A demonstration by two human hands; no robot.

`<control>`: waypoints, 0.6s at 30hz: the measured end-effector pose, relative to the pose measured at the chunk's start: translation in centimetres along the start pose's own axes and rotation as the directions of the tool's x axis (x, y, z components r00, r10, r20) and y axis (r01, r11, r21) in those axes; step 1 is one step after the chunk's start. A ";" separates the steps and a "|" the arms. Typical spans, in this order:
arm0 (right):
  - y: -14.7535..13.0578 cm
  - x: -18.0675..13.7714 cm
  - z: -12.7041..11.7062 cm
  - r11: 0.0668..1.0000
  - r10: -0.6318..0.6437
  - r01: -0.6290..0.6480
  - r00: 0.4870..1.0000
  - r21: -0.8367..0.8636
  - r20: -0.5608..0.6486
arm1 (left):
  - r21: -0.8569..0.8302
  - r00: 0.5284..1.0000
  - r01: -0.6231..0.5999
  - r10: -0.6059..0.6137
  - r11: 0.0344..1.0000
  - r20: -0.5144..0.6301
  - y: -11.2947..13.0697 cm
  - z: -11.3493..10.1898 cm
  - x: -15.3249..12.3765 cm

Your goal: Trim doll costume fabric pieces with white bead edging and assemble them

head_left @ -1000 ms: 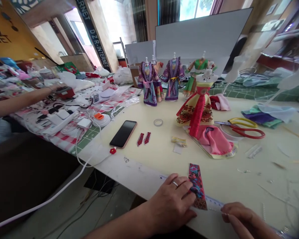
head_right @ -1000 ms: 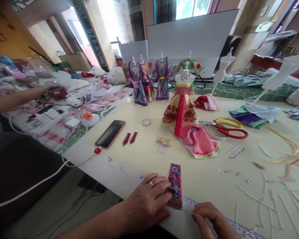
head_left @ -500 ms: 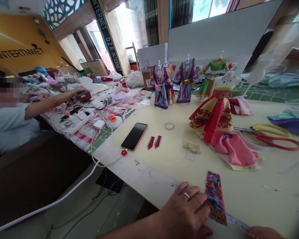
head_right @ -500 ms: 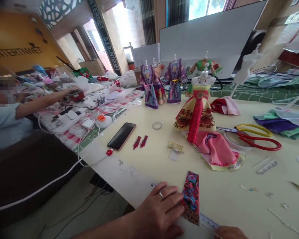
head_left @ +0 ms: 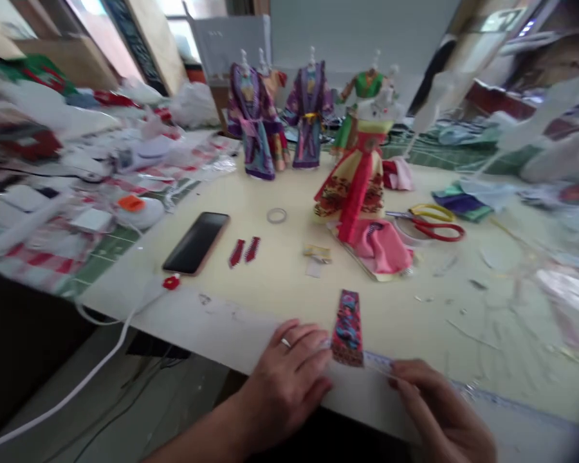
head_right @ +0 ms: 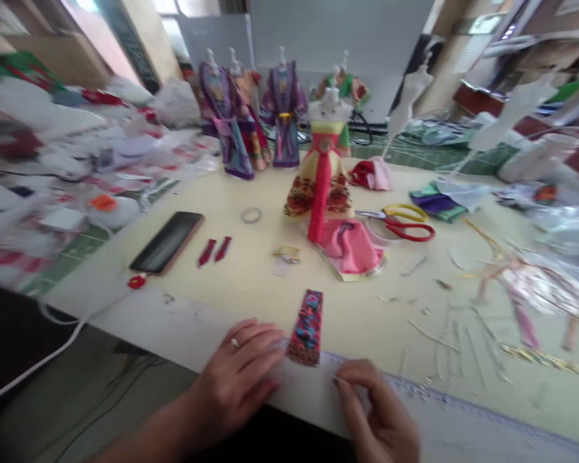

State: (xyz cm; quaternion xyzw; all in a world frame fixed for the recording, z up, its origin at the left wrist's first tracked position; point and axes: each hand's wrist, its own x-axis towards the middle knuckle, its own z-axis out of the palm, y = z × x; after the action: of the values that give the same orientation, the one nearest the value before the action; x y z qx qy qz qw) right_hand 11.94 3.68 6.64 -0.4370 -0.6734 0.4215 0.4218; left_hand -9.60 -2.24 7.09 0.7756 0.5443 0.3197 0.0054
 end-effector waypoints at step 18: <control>-1.2 0.2 2.7 0.987 -0.020 0.028 0.998 -0.161 0.053 | -0.064 0.994 -0.042 0.048 0.997 0.097 -0.4 1.2 -1.0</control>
State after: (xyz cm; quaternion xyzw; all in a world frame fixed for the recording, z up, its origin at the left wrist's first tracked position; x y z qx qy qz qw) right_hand 9.06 2.98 6.99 -0.4506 -0.7212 0.3715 0.3726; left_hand -9.52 -2.48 5.52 0.8019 0.5157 0.2977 0.0492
